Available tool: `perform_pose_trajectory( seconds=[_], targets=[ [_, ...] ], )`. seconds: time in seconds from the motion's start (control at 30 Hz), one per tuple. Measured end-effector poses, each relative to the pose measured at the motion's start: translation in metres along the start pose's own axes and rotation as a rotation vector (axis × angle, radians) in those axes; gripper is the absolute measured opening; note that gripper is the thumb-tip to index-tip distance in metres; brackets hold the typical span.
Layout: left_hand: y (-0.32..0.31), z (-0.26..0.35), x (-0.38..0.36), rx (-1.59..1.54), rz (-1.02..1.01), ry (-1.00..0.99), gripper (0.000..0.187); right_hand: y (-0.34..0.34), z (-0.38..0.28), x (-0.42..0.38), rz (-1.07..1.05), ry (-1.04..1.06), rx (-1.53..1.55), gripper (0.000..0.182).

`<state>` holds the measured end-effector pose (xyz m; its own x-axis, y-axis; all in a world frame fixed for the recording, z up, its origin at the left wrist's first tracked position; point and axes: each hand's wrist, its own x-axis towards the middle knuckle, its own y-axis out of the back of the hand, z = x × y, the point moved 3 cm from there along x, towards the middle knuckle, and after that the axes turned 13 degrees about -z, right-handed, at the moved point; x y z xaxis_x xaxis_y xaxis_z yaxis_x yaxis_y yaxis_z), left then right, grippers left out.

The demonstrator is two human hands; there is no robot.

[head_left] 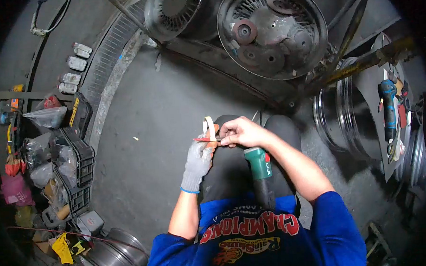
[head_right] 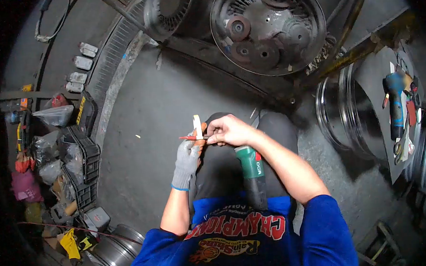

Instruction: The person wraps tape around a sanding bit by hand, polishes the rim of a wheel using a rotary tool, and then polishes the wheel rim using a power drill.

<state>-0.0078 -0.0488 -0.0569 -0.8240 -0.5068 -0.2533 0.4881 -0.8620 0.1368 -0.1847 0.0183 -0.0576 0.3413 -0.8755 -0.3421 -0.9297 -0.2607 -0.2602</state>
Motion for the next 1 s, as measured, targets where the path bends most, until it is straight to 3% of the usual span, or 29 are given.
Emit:
perform_pose_trajectory(
  seconds=[0.03,0.1,0.17,0.2,0.23,0.27,0.3,0.37,0.4,0.47,0.5,0.53,0.57,0.6,0.63,0.67,0.7,0.77,0.83,0.9,1.0],
  targets=[
    [0.002,0.007,0.008,0.044,-0.051,-0.020,0.040,0.005,-0.004,0.000,-0.141,-0.031,0.095,0.024],
    [0.001,0.020,0.011,0.085,-0.105,-0.040,0.038,0.015,-0.009,0.003,-0.239,0.005,-0.112,0.026],
    [-0.002,0.023,0.006,-0.023,-0.129,0.175,0.036,0.010,-0.013,-0.002,-0.217,-0.010,-0.162,0.031],
    [-0.003,0.015,0.003,-0.026,-0.131,0.178,0.036,0.006,-0.021,-0.006,-0.053,0.108,-0.444,0.031],
    [-0.002,0.010,0.001,0.145,-0.080,0.048,0.036,-0.001,-0.030,-0.011,0.114,0.225,-0.723,0.031],
    [-0.002,0.005,-0.002,0.230,-0.054,-0.019,0.035,-0.009,-0.033,-0.015,0.178,0.127,-0.697,0.032],
    [-0.002,0.008,-0.003,0.316,-0.023,-0.083,0.035,-0.013,-0.028,-0.015,0.287,0.210,-0.717,0.035],
    [-0.005,0.006,-0.006,-0.018,-0.040,0.062,0.034,-0.007,-0.015,-0.007,0.291,0.139,-0.615,0.033],
    [-0.005,0.009,-0.002,-0.037,-0.039,0.116,0.033,-0.002,-0.015,-0.006,0.292,0.141,-0.615,0.033],
    [-0.002,0.021,0.008,0.031,-0.073,0.064,0.032,0.007,-0.011,-0.003,0.079,0.112,-0.307,0.026],
    [-0.002,0.028,0.013,0.097,-0.104,0.013,0.032,0.015,-0.010,-0.001,0.078,0.111,-0.305,0.026],
    [-0.001,0.018,0.016,0.098,-0.102,0.017,0.032,0.017,-0.004,0.004,-0.113,0.032,-0.115,0.022],
    [0.001,0.006,0.020,0.170,-0.107,-0.109,0.031,0.015,0.001,0.008,-0.305,-0.046,0.077,0.022],
    [0.004,0.000,0.021,0.244,-0.108,-0.236,0.031,0.013,-0.005,0.008,-0.233,-0.028,-0.074,0.024],
    [0.006,0.013,0.018,0.247,-0.102,-0.231,0.031,0.008,-0.015,0.004,-0.161,-0.011,-0.223,0.026],
    [0.005,0.022,0.012,0.238,-0.136,-0.089,0.031,0.005,-0.028,-0.002,-0.032,0.015,-0.635,0.023],
    [0.004,0.028,0.007,0.227,-0.170,0.052,0.032,-0.004,-0.029,-0.004,-0.038,0.014,-0.633,0.023],
    [0.001,0.029,0.006,0.176,-0.123,0.031,0.030,-0.009,-0.038,-0.014,0.286,0.189,-0.662,0.022],
    [0.003,0.022,0.007,0.325,-0.172,0.019,0.027,-0.007,-0.025,-0.008,0.299,0.168,-0.667,0.024],
    [0.007,0.012,0.011,0.400,-0.141,-0.073,0.026,-0.002,-0.021,-0.003,0.175,0.256,-0.606,0.025],
    [0.006,0.009,0.019,0.397,-0.110,-0.233,0.024,0.014,-0.016,0.008,-0.110,-0.014,-0.254,0.021]
  ],
)
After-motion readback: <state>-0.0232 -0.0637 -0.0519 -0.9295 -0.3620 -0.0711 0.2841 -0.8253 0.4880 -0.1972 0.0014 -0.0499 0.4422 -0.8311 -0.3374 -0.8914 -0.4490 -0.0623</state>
